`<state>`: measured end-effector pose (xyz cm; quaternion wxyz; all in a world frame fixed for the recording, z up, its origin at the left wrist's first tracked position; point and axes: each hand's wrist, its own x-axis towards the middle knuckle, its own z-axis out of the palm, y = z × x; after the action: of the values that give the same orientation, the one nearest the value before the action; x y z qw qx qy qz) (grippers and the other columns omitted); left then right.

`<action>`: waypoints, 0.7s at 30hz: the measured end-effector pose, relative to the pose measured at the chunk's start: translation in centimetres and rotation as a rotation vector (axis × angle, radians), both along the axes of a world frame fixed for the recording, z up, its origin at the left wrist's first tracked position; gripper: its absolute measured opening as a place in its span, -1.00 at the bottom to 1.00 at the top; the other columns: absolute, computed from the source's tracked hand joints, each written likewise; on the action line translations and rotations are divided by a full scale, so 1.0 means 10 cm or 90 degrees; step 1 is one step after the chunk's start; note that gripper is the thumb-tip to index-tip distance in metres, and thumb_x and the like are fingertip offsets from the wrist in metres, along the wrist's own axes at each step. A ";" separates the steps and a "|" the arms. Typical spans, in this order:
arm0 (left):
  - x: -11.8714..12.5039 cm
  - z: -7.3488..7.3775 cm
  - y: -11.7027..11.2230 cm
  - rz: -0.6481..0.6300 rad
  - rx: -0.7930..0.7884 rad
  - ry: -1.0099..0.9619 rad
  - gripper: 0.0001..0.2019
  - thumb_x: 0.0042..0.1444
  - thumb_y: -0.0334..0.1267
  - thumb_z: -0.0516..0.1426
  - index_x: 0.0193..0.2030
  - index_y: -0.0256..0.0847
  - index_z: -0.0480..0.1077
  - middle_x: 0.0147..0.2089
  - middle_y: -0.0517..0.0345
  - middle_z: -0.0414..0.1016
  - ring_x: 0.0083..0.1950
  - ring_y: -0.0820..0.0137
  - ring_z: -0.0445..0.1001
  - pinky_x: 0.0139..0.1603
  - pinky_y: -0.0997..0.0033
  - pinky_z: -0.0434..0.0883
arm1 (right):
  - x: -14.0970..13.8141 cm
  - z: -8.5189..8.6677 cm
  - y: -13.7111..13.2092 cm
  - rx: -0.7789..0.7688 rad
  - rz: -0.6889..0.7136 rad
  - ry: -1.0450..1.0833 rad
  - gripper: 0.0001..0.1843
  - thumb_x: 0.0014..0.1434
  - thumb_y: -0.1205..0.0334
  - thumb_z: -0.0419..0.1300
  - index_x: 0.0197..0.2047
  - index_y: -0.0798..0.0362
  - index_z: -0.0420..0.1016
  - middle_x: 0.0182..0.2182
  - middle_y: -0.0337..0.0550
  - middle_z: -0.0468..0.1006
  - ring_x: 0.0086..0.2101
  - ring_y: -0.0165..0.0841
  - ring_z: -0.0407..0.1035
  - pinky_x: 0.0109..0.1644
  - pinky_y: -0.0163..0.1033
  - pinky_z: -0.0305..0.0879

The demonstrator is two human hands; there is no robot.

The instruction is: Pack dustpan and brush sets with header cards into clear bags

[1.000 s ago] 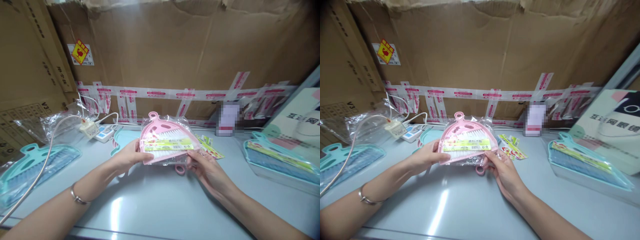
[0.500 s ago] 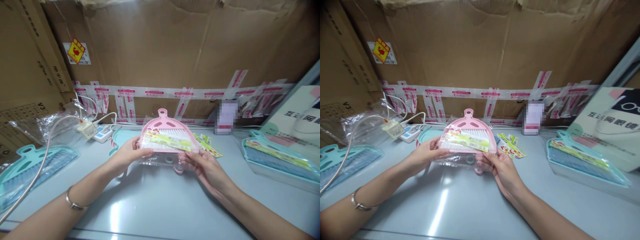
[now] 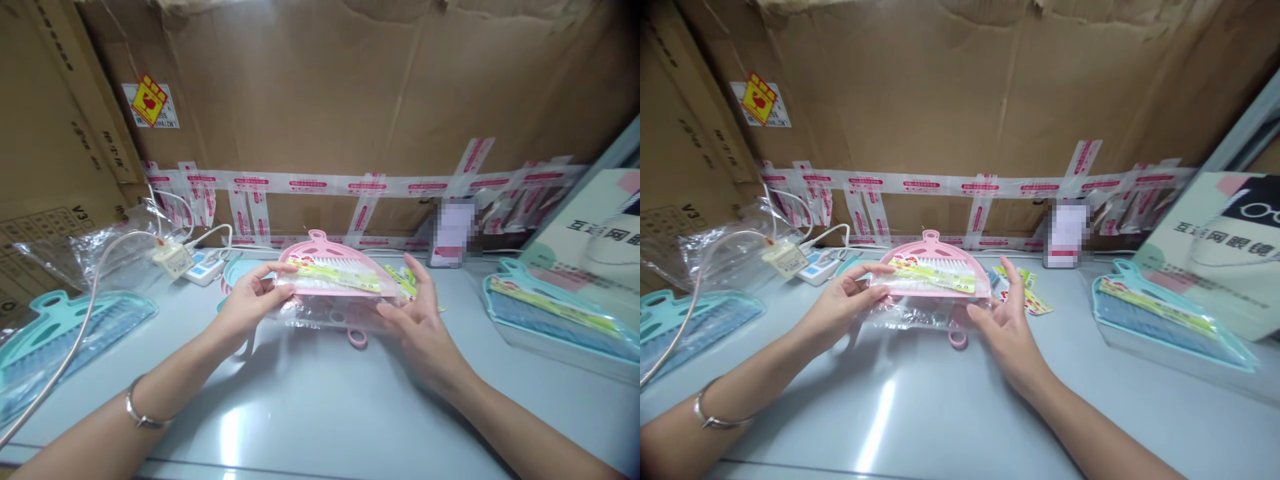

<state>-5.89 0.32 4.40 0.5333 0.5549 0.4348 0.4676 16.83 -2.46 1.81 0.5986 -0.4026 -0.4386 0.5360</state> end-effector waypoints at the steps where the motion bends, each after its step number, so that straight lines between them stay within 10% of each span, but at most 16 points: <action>1: -0.01 0.01 0.00 -0.003 0.002 -0.003 -0.74 -0.05 -0.25 0.25 -0.17 -0.14 0.40 -0.46 0.20 0.51 -0.43 0.49 0.47 -0.44 0.58 0.33 | 0.03 0.02 -0.01 0.014 0.031 -0.005 -0.18 -0.15 0.15 0.31 0.19 -0.29 0.11 -0.01 -0.19 0.46 -0.09 -0.24 0.39 -0.04 -0.06 0.34; 9: -0.15 0.21 -0.03 -0.113 0.047 0.095 -0.82 -0.06 -0.26 0.23 -0.35 -0.15 0.30 -0.47 0.19 0.46 -0.43 0.46 0.43 -0.43 0.54 0.31 | 0.19 0.06 0.04 0.125 0.019 -0.160 -0.70 -0.10 0.27 0.20 -0.22 -0.15 0.53 -0.15 -0.23 0.51 -0.14 -0.19 0.39 -0.06 -0.06 0.32; 14: -0.26 0.22 -0.01 -0.327 0.171 0.167 -0.37 -0.34 -0.39 0.36 -0.07 -0.08 0.24 -0.04 0.11 0.34 -0.04 0.31 0.37 -0.11 0.42 0.33 | 0.17 0.03 0.06 0.186 -0.161 -0.265 -0.85 -0.11 0.18 0.33 -0.38 -0.12 0.55 -0.32 -0.22 0.53 -0.23 -0.25 0.40 -0.09 -0.11 0.32; 21: 0.04 0.00 -0.09 -0.050 0.252 0.186 -0.81 0.05 -0.20 0.17 -0.34 -0.16 0.21 -0.36 0.24 0.31 -0.32 0.48 0.31 -0.28 0.49 0.28 | 0.07 -0.01 0.02 0.210 -0.225 -0.218 -0.85 -0.01 0.12 0.28 -0.55 -0.08 0.52 -0.52 -0.26 0.51 -0.40 -0.36 0.39 -0.17 -0.20 0.34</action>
<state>-5.52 -0.60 4.42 0.3635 0.7269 0.3855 0.4369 17.57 -2.24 1.70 0.6574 -0.4546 -0.5372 0.2694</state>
